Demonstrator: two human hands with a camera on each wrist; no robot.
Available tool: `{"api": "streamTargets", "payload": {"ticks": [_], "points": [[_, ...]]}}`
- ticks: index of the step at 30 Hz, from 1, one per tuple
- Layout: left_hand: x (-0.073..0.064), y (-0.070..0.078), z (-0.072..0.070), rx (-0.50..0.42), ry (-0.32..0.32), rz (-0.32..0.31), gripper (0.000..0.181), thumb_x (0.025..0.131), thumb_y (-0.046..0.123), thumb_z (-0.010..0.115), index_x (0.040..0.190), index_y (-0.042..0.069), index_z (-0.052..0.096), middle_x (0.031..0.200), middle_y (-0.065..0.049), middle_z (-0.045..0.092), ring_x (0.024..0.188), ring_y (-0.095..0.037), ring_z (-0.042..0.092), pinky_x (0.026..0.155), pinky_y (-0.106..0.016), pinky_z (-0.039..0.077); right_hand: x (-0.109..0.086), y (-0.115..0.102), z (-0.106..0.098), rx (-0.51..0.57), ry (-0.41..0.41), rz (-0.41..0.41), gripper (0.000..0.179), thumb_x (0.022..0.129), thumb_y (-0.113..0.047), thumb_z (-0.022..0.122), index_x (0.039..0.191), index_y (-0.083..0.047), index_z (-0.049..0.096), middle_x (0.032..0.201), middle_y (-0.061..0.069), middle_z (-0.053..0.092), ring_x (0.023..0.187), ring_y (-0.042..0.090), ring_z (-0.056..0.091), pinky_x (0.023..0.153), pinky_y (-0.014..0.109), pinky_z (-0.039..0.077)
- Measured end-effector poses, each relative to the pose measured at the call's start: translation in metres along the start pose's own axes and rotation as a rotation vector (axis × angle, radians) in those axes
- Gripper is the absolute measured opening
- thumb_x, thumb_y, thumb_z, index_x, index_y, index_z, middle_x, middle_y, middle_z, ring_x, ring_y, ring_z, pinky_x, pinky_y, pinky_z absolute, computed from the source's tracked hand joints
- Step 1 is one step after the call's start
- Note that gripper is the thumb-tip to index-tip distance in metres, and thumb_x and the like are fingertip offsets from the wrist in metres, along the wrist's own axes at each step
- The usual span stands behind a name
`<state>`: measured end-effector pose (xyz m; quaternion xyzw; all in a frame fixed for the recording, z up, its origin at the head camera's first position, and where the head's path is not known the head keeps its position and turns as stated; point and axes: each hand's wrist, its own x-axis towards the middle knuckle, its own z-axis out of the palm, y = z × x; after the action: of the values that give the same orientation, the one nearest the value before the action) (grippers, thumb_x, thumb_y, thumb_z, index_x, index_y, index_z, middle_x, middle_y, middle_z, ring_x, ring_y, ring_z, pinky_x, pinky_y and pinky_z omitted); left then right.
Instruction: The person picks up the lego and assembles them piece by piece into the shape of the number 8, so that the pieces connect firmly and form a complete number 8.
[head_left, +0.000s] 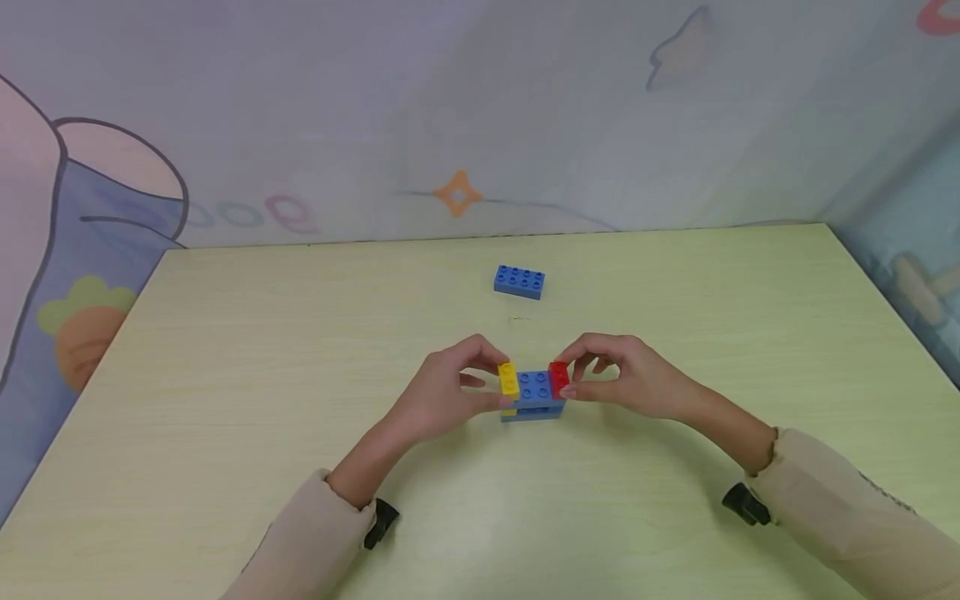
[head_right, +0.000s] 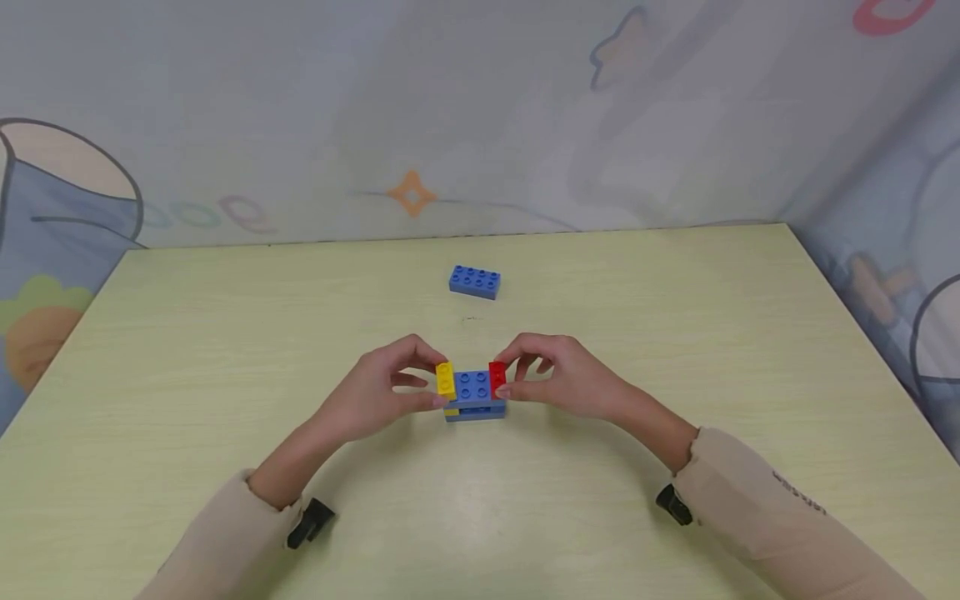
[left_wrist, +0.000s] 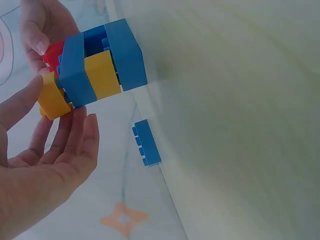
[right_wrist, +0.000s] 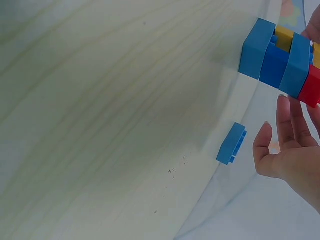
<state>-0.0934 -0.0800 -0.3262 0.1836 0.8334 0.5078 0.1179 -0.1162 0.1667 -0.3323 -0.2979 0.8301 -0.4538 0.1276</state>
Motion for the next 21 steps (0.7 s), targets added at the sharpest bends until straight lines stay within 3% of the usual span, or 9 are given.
{"api": "streamTargets", "payload": {"ticks": [11, 21], "points": [[-0.002, 0.0002, -0.0015, 0.049, -0.02, 0.069, 0.028, 0.079, 0.006, 0.07, 0.105, 0.004, 0.058, 0.106, -0.006, 0.062, 0.101, -0.025, 0.058, 0.084, -0.036, 0.048, -0.0005, 0.0012, 0.0005, 0.007, 0.0, -0.007, 0.023, 0.081, -0.011, 0.07, 0.102, -0.007, 0.063, 0.097, 0.0, 0.063, 0.087, 0.017, 0.056, 0.076, 0.04, 0.046], [-0.002, -0.0025, -0.0006, 0.008, 0.026, 0.023, 0.028, 0.081, 0.016, 0.07, 0.105, 0.006, 0.061, 0.102, -0.002, 0.063, 0.099, -0.022, 0.059, 0.082, -0.033, 0.049, 0.0001, 0.0002, 0.0001, 0.012, 0.0, -0.004, 0.023, 0.081, -0.01, 0.07, 0.103, -0.005, 0.063, 0.098, 0.002, 0.063, 0.088, 0.018, 0.056, 0.076, 0.043, 0.046]]}}
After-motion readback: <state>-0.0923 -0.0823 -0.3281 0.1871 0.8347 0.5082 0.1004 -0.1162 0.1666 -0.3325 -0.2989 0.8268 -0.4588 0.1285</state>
